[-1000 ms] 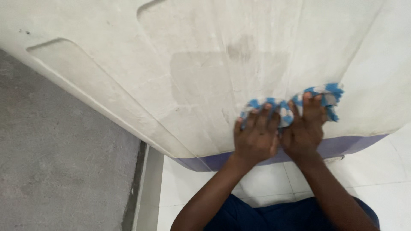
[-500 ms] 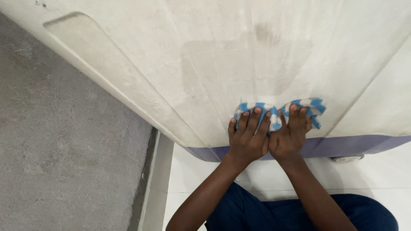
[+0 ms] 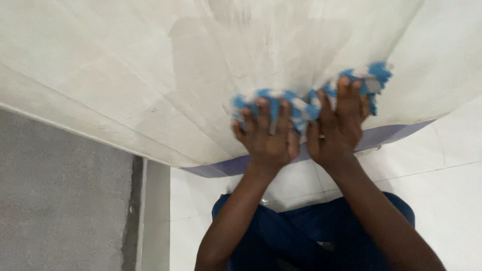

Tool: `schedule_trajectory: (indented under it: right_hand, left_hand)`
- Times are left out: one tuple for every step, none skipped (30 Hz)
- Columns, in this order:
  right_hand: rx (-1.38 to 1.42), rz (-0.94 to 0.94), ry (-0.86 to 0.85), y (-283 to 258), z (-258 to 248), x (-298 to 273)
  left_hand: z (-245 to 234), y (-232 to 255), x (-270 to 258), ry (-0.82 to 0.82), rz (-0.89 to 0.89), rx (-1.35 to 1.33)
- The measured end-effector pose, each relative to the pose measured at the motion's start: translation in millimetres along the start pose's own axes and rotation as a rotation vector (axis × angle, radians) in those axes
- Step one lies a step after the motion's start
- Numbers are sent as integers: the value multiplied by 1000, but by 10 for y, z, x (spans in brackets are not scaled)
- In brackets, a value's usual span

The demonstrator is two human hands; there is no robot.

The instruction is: The person wipes the exterior surface of a large white plastic container using a blue and white striped cloth. They scrub the sides and the bottom edge where the container meets the floor.

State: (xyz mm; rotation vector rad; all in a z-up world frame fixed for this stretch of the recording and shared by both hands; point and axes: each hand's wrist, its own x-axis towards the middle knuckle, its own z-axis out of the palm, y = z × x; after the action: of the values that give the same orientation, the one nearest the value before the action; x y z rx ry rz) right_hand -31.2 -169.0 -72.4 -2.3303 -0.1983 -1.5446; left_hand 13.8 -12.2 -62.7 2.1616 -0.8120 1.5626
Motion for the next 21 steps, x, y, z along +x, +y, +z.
schedule_trajectory:
  right_hand:
    - [21,-40,21,-87,99,21]
    - [42,-79,42,-168,216,14]
    - [70,-120,68,-217,343,-13]
    - [43,-174,99,-222,441,-80]
    - [19,-226,131,-208,545,-192]
    - [-5,-277,165,-179,653,-336]
    - [-10,-278,119,-134,717,-524]
    - [-14,-279,73,-81,750,-731]
    - [-33,-285,32,11,759,-908]
    - [-58,-233,-38,81,744,-1080]
    - [-87,-180,-114,145,677,-1243]
    - [-117,-128,-190,222,626,-1341]
    - [-119,-60,-218,291,568,-1396]
    - [-121,7,-246,347,485,-1410]
    - [-127,78,-273,371,381,-1392]
    - [-121,85,-226,375,293,-1332]
    - [-112,86,-177,385,237,-1222]
    - [-103,86,-128,374,179,-1102]
    - [-89,83,-101,339,143,-978]
    - [-75,80,-74,296,116,-865]
    - [-52,75,-42,226,168,-765]
  left_hand:
    - [4,-78,18,43,-52,-21]
    - [7,-108,-22,29,-64,-27]
    - [9,-158,-104,17,-74,-25]
    - [21,-211,-228,6,-84,-24]
    - [56,-254,-393,-3,-84,-15]
    - [108,-263,-582,-12,-85,-6]
    - [154,-245,-786,-24,-85,-8]
    - [181,-217,-985,-64,-73,6]
    - [239,-163,-1131,-95,-58,8]
    - [284,-122,-1239,-125,-42,10]
    - [312,-61,-1317,-179,-22,-23]
    - [329,-3,-1355,-232,-1,-56]
    - [325,48,-1364,-291,22,-92]
    - [331,105,-1331,-295,44,-78]
    - [341,178,-1264,-301,69,-68]
    - [343,245,-1179,-306,93,-58]
    - [350,280,-1079,-278,97,-52]
    - [347,285,-981,-250,101,-45]
    - [312,253,-900,-222,101,-27]
    - [264,213,-838,-189,39,-33]
    - [227,128,-782,-154,-20,-28]
